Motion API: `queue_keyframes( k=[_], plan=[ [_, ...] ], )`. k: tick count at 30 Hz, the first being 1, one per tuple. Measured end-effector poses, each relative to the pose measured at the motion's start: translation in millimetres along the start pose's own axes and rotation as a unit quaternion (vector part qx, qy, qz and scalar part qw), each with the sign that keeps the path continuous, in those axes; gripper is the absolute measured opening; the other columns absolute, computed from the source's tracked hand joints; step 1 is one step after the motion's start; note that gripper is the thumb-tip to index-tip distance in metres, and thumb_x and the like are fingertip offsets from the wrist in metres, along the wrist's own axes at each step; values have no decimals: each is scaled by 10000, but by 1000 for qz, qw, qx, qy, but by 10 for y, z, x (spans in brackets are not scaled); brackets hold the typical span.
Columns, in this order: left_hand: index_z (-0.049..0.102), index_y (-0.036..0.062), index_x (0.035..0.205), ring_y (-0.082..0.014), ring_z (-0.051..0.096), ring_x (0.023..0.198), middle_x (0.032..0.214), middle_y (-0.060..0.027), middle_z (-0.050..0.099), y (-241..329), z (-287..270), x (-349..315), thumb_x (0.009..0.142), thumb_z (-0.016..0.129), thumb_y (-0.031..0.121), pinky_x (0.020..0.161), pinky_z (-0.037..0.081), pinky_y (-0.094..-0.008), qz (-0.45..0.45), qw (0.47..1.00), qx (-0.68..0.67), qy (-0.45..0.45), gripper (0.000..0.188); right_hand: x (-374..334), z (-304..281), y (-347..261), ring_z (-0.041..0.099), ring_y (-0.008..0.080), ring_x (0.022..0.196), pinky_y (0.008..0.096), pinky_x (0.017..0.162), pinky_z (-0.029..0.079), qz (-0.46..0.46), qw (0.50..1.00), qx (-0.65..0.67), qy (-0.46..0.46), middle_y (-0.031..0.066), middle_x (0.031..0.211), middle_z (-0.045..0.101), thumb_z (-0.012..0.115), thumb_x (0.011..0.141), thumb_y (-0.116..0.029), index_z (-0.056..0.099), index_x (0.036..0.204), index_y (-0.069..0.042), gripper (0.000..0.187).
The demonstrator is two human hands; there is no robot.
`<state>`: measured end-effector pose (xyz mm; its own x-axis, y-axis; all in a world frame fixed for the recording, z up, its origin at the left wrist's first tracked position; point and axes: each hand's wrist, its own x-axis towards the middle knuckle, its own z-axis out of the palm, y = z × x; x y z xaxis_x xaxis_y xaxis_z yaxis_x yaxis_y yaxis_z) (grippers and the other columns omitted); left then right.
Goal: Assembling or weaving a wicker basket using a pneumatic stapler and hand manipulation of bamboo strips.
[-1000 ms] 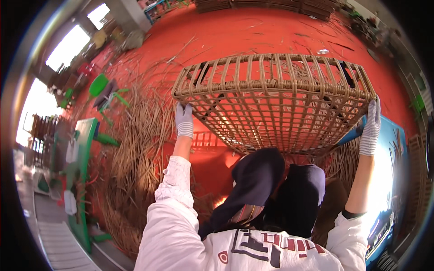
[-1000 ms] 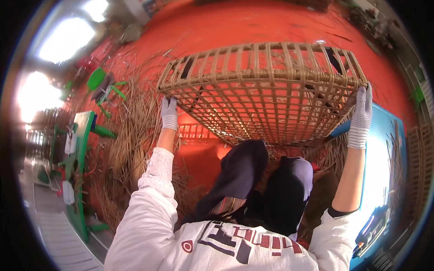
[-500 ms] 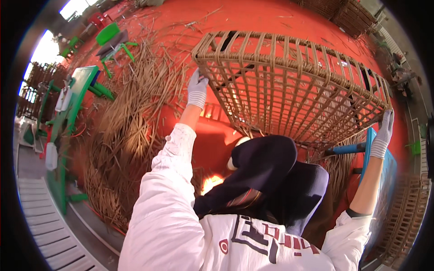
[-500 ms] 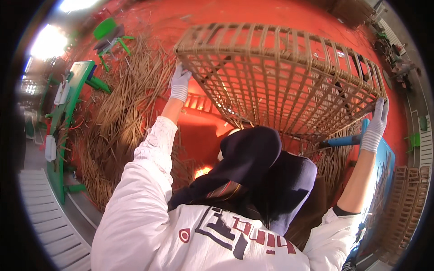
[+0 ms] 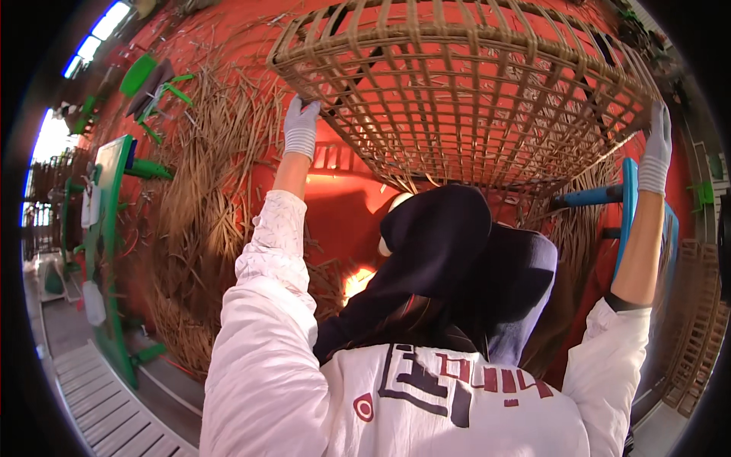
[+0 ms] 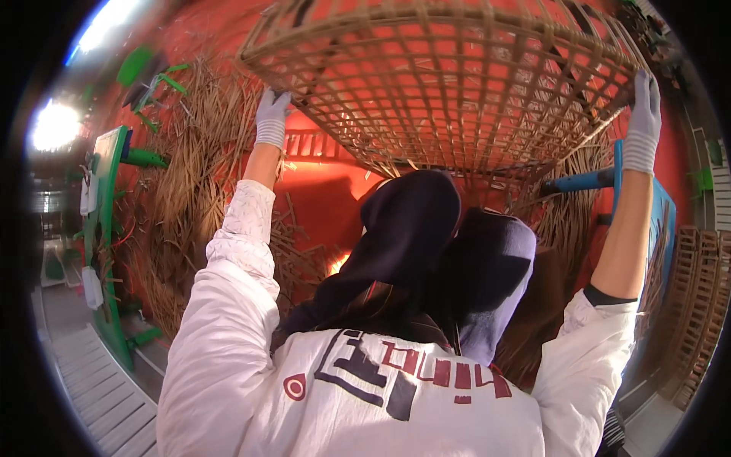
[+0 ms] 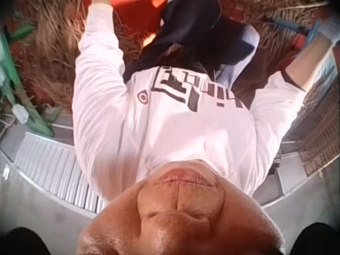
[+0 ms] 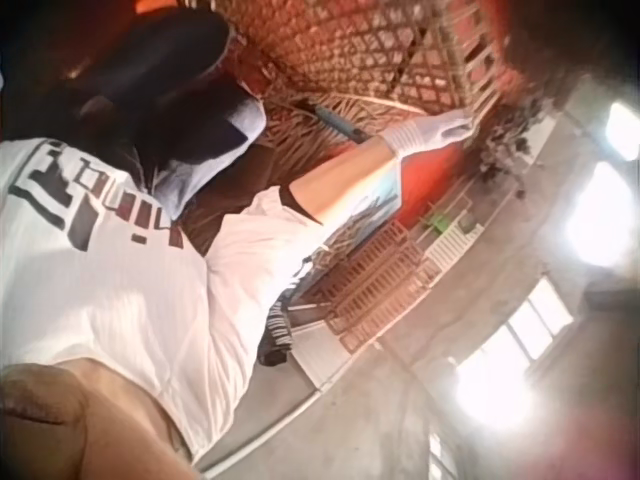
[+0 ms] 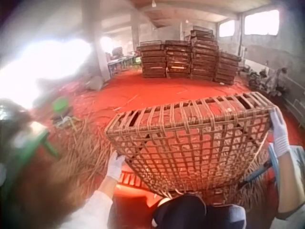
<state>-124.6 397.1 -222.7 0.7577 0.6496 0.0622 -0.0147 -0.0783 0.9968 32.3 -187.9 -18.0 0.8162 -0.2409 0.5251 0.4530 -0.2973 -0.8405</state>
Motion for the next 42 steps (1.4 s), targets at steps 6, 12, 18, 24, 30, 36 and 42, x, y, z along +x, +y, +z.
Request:
queue_keyframes(
  k=[6,12,18,24,30,36,42],
  plan=[
    [599,23,1241,-162,592,1057,1146,-58,664,-286,-107,-255,877,645,47,924,458,-297,38,999,13,32,368,-62,140,-140,503,156,1255,276,1082,340,-53,998,-4,-22,85,1357,583,615,969,-449,511,1428,-35,627],
    [562,48,1319,-153,603,999,1130,-55,660,-620,-542,-532,882,658,38,897,473,-285,6,997,-16,81,447,-86,400,-351,496,179,1294,292,1105,338,-170,983,-52,-56,101,1399,561,592,981,-460,444,1474,-43,663],
    [594,121,1303,-124,607,901,1134,-19,662,-322,-653,-885,903,612,63,678,477,-266,-67,993,-56,75,405,-176,602,-699,508,178,1274,288,1083,361,-162,983,-44,-74,109,1371,577,566,999,-450,400,1486,-17,672],
    [600,59,1245,-156,631,908,1089,-70,673,-636,-869,-980,873,670,-2,762,517,-297,-37,994,-85,53,383,-109,430,-554,514,182,1262,289,1079,371,-157,984,-58,-64,110,1391,554,555,1006,-441,412,1475,-19,647],
    [541,17,1320,-145,662,896,1015,-70,701,-86,-575,-1793,798,788,156,794,533,-307,-4,974,226,-21,593,251,-234,63,484,225,1325,404,1116,360,95,989,109,-10,90,1474,471,599,967,-474,383,1498,-74,699],
    [627,-3,1017,-188,643,695,749,-62,643,-202,-30,-2585,955,585,174,674,537,-305,-32,935,-350,-39,192,339,-936,516,559,256,1246,405,1075,399,244,941,227,60,77,1355,585,673,912,-509,461,1421,-78,699],
    [656,4,964,-191,650,668,778,-71,658,-304,-16,-3143,940,582,130,647,559,-326,-375,774,-510,-2,148,25,-1039,712,621,310,1157,446,1053,456,291,930,209,78,119,1280,652,505,976,-570,571,1320,-23,650]
  ],
)
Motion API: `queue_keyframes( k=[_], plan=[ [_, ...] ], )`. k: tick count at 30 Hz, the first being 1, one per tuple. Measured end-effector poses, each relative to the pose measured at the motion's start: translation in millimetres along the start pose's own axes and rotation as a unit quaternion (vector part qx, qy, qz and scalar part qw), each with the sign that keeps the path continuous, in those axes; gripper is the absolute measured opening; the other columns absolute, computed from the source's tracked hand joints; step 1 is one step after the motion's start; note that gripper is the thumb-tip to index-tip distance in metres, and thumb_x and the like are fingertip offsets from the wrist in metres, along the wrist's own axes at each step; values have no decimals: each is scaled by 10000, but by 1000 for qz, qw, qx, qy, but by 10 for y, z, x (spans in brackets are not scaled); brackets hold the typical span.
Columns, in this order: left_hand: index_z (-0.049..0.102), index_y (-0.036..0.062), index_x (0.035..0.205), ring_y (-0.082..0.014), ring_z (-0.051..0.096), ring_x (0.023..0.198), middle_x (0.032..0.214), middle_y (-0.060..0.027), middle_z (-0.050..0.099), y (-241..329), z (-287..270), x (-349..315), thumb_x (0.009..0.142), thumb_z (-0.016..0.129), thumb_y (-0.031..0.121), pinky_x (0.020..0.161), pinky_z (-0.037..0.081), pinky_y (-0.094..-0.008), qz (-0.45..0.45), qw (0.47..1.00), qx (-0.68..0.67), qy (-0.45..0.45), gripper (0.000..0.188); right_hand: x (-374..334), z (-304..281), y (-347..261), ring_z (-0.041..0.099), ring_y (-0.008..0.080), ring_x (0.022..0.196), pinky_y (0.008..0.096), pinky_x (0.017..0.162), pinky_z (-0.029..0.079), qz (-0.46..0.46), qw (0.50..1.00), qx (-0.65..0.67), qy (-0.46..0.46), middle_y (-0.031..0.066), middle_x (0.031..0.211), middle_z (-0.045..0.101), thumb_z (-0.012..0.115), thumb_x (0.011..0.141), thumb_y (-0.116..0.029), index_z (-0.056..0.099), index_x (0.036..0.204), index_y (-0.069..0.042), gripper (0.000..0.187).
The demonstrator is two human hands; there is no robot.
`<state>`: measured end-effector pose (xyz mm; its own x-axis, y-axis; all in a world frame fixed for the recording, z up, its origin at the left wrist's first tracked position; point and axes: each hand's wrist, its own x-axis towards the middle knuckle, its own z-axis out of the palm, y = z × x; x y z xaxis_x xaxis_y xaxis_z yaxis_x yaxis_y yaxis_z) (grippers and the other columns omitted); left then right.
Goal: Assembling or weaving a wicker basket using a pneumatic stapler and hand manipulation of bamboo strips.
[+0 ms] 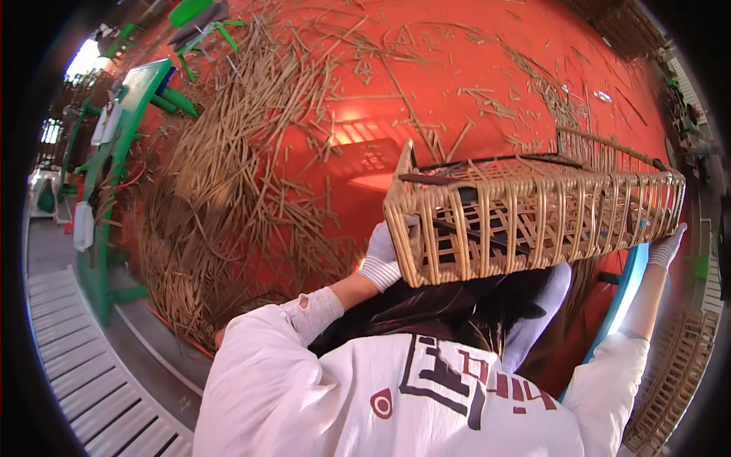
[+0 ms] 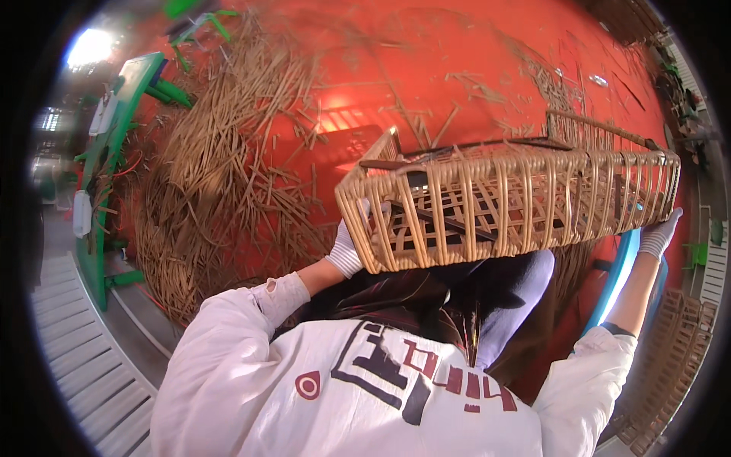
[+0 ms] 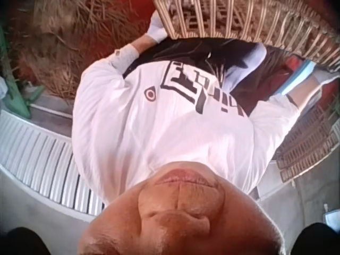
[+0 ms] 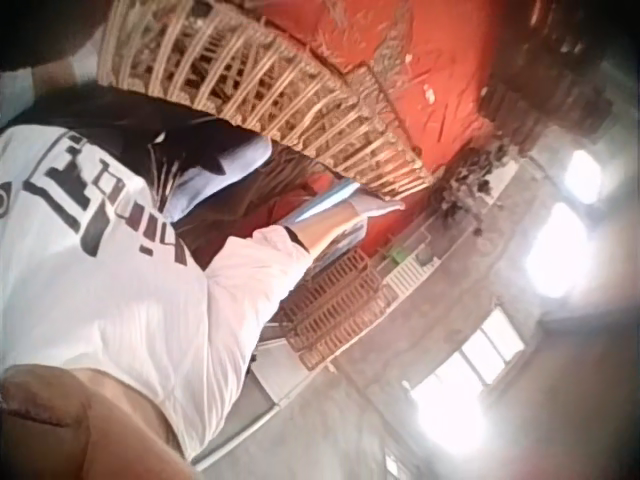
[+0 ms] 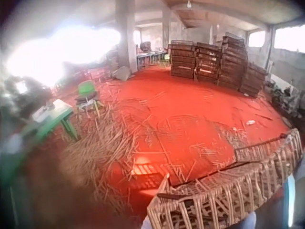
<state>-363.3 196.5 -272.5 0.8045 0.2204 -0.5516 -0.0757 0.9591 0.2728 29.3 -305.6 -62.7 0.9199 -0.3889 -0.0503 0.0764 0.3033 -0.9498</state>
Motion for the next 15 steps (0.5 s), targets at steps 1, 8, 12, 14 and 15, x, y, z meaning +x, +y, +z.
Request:
queue_keyframes(
  k=[1,8,12,14,15],
  plan=[
    [663,4,1021,-261,693,739,836,-130,702,-101,-196,47,886,635,117,680,565,-366,210,924,304,-95,178,-51,-5,5,594,326,1193,463,1071,434,12,1000,2,5,127,1320,625,479,973,-595,552,1351,-30,684],
    [527,17,1297,-321,593,1162,1247,-167,610,-323,-621,198,1061,255,287,1003,510,-457,104,806,572,-110,450,-374,130,-42,471,366,1331,510,1132,336,29,999,-27,23,148,1472,499,398,961,-662,477,1447,-59,778],
    [662,7,984,-375,682,787,835,-181,692,-445,-601,289,807,697,193,696,554,-417,271,804,520,-99,259,-363,121,-50,484,369,1319,507,1125,351,19,999,-41,25,151,1459,512,393,965,-656,480,1442,-55,772],
    [664,10,983,-371,682,785,836,-178,693,-436,-579,255,810,694,189,696,553,-416,265,811,512,-92,251,-254,86,-88,516,367,1286,508,1106,377,11,998,-51,18,156,1423,545,387,976,-636,495,1426,-48,749],
    [667,13,982,-367,683,783,836,-174,695,-421,-551,248,813,691,185,695,552,-414,263,815,510,-84,242,-267,83,-61,516,367,1286,508,1106,377,12,998,-51,21,156,1423,545,387,976,-636,495,1426,-48,749]
  ],
)
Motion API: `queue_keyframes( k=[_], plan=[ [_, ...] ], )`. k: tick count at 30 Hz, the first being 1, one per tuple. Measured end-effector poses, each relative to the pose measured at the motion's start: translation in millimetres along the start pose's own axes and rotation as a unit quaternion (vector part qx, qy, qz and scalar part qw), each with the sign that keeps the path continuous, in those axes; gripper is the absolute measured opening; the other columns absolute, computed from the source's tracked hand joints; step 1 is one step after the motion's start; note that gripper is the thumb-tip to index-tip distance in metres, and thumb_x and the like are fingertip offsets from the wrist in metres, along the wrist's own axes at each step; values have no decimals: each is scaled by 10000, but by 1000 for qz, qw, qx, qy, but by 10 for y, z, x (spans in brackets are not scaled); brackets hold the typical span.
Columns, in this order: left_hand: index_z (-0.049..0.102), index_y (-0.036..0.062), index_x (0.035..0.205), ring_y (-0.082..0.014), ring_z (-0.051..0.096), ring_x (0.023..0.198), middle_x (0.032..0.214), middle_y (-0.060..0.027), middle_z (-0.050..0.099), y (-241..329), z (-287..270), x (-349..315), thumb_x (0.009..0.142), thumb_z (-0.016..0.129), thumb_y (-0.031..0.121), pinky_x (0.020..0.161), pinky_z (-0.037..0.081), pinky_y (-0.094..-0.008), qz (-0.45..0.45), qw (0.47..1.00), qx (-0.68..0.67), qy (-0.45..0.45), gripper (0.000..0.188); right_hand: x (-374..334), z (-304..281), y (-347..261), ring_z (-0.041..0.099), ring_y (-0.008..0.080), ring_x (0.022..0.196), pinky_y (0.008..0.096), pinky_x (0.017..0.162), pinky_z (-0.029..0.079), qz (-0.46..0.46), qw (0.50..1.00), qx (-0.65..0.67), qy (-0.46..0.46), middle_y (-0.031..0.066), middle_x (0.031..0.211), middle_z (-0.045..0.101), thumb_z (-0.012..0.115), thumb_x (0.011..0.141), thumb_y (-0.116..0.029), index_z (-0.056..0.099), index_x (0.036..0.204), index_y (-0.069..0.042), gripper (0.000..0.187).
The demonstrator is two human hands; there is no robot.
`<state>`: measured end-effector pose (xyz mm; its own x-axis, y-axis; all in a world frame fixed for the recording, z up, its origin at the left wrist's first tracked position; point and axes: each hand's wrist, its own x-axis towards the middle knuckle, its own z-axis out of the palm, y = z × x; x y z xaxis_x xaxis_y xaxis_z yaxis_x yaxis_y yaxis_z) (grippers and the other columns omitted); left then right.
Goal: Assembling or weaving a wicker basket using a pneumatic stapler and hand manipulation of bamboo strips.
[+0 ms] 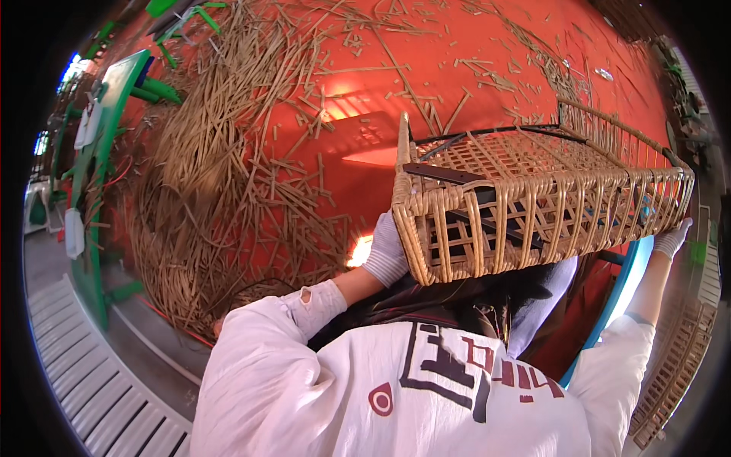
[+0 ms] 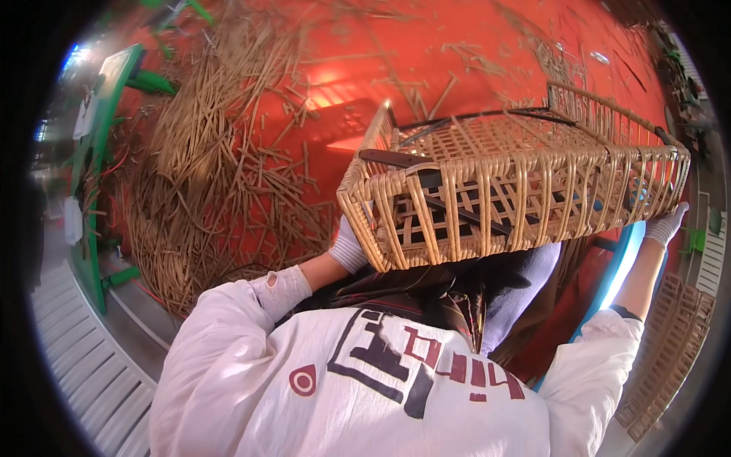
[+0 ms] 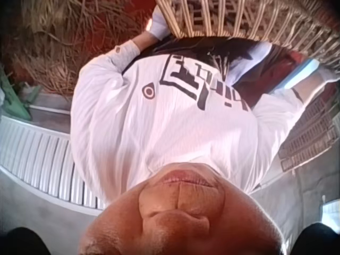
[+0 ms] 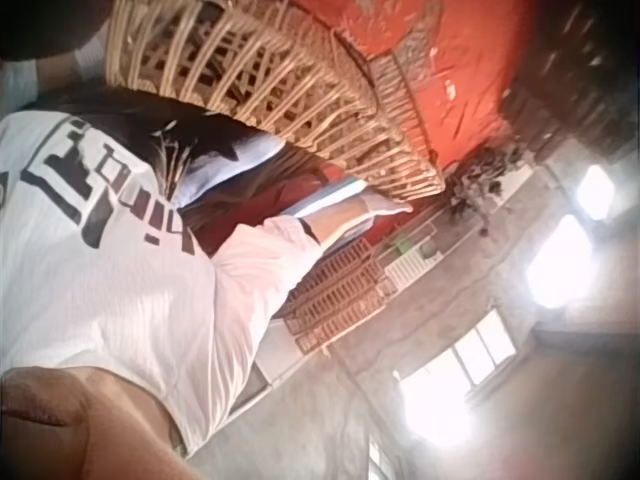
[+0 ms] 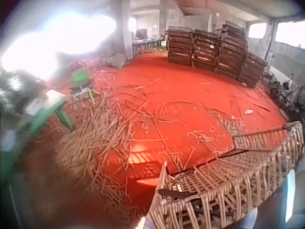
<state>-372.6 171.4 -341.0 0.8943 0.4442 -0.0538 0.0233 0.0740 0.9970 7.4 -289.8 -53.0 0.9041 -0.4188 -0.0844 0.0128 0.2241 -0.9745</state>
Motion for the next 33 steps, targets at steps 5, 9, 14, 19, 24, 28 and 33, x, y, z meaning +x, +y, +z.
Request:
queue_keyframes(
  k=[5,9,14,19,24,28,33],
  plan=[
    [672,17,984,-358,687,787,840,-161,700,-15,-27,-4,829,674,161,695,553,-405,37,998,56,-13,211,72,-43,7,559,364,1241,511,1066,425,-18,999,-21,19,167,1373,583,380,996,-595,529,1386,-38,696],
    [669,9,1006,-358,692,795,844,-169,704,130,22,4,857,650,156,701,556,-398,-1,1000,-22,18,210,49,12,10,567,367,1230,510,1055,438,-27,999,-18,1,168,1372,583,375,1000,-585,524,1389,-44,682],
    [565,36,1230,-318,616,1056,1153,-157,616,248,-84,-46,993,430,264,920,500,-422,-29,994,-48,-92,355,93,-9,-14,582,363,1210,514,1010,479,-47,998,-16,-26,167,1355,593,360,1023,-540,510,1399,-59,629],
    [534,-8,1299,-252,631,1118,1214,-127,643,290,-7,-46,1056,375,170,983,522,-358,-104,914,-382,-83,340,-29,112,-17,576,363,1218,515,1026,469,-47,998,-29,-14,160,1357,592,348,1031,-536,510,1400,-58,625],
    [499,63,1349,-320,587,1184,1309,-151,582,-138,-122,-55,1065,291,354,1059,476,-483,-109,852,-502,-98,457,-80,246,-67,562,368,1235,512,1049,452,-57,998,-7,-8,161,1382,572,377,1015,-565,504,1406,-48,660],
    [519,93,1310,-344,554,1205,1240,-139,603,-199,-209,-5,1022,418,414,1061,449,-532,-157,819,-551,-44,443,-109,398,-243,596,335,1176,486,1009,475,-52,996,37,-63,144,1301,625,501,969,-574,552,1345,-50,647],
    [547,59,1272,-323,563,1162,1246,-148,596,60,-654,-30,981,540,317,993,472,-497,-2,999,41,24,389,-407,1021,-470,610,254,1099,416,918,487,-157,979,28,-127,82,1264,632,533,998,-474,559,1349,-116,502]
  ],
)
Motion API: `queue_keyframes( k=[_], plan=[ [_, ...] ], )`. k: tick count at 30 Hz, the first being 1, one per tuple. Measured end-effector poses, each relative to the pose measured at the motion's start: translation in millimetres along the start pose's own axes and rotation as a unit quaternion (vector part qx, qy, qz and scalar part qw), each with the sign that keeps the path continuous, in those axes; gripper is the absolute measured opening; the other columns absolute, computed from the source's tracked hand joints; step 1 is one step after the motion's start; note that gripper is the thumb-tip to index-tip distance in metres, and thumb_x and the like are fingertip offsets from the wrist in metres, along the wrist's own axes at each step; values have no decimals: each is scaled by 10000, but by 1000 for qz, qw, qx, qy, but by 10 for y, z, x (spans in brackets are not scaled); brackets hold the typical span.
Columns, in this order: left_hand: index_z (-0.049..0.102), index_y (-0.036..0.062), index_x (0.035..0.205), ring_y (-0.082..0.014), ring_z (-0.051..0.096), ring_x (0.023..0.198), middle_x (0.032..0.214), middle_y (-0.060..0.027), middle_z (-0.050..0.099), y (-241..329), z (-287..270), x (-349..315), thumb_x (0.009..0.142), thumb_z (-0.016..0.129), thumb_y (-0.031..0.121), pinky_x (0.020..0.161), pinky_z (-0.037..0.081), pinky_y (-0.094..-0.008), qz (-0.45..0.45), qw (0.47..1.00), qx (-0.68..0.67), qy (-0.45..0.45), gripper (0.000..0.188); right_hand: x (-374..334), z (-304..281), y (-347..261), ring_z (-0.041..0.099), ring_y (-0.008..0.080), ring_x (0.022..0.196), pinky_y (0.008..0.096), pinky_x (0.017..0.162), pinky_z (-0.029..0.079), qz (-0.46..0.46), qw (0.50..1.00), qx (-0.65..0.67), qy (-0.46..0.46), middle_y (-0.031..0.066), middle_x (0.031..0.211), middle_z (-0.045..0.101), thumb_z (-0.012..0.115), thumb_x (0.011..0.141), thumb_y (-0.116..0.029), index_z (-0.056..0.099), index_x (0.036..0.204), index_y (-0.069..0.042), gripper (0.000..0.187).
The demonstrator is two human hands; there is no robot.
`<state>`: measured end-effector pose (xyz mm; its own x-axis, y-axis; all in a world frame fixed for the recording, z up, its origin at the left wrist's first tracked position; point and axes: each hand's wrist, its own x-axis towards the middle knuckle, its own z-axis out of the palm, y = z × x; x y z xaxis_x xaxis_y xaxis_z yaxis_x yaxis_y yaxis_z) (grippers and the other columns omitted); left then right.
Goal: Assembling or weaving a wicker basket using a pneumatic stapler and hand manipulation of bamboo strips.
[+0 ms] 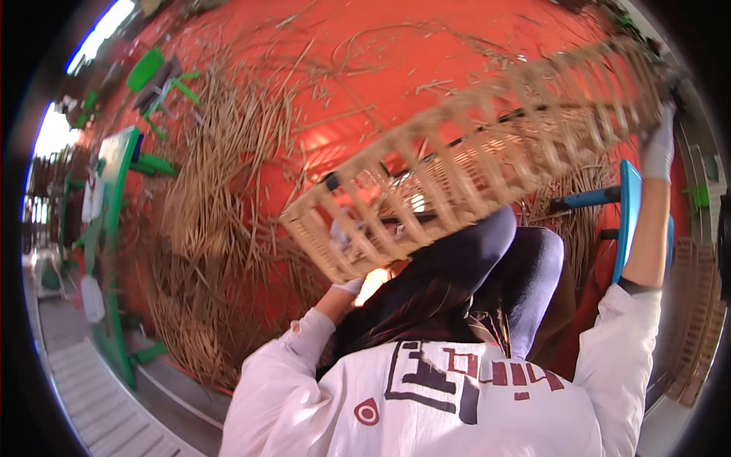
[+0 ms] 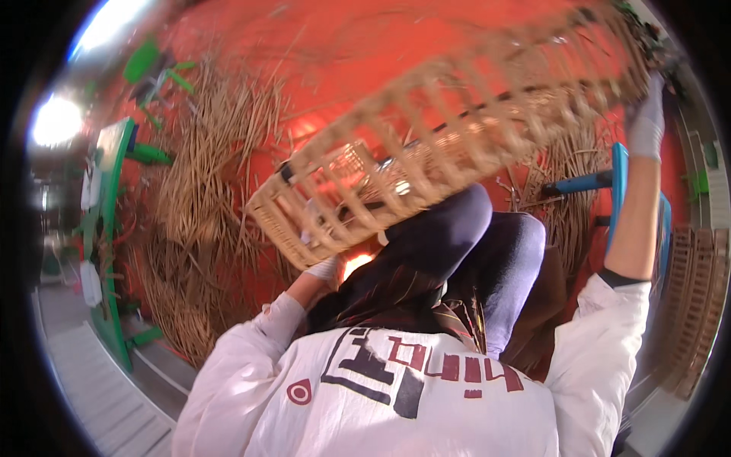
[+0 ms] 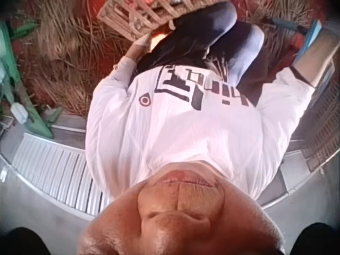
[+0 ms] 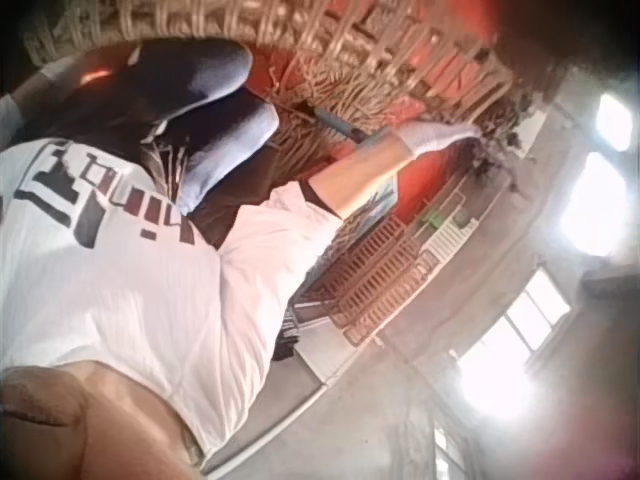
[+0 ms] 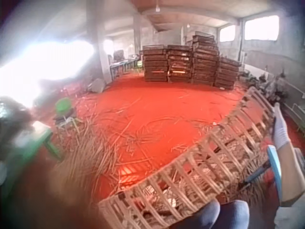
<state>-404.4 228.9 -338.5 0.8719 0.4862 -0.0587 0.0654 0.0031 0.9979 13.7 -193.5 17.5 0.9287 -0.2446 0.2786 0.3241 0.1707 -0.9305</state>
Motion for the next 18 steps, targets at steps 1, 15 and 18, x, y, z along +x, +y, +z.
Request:
queue_keyframes(
  k=[1,15,18],
  plan=[
    [553,52,1266,-315,565,1152,1252,-151,591,-109,-174,31,971,564,297,976,477,-492,37,985,167,21,384,-240,326,38,593,227,1127,407,943,473,-7,999,-22,22,72,1279,618,510,1014,-447,553,1353,-113,478],
    [548,-19,1310,-154,619,867,1111,-68,658,-291,-1052,537,832,758,78,731,520,-284,-155,965,33,209,531,-1582,2465,-763,662,161,744,325,706,544,-368,875,-296,-103,74,884,695,582,1010,-317,622,1107,-31,305],
    [593,-12,1251,-187,613,852,1087,-94,657,1254,39,29,822,760,130,781,511,-336,18,998,54,22,482,-1762,2685,-950,641,283,1076,408,961,451,-301,841,-400,-206,89,1138,696,528,963,-468,658,1132,-104,422]
  ],
)
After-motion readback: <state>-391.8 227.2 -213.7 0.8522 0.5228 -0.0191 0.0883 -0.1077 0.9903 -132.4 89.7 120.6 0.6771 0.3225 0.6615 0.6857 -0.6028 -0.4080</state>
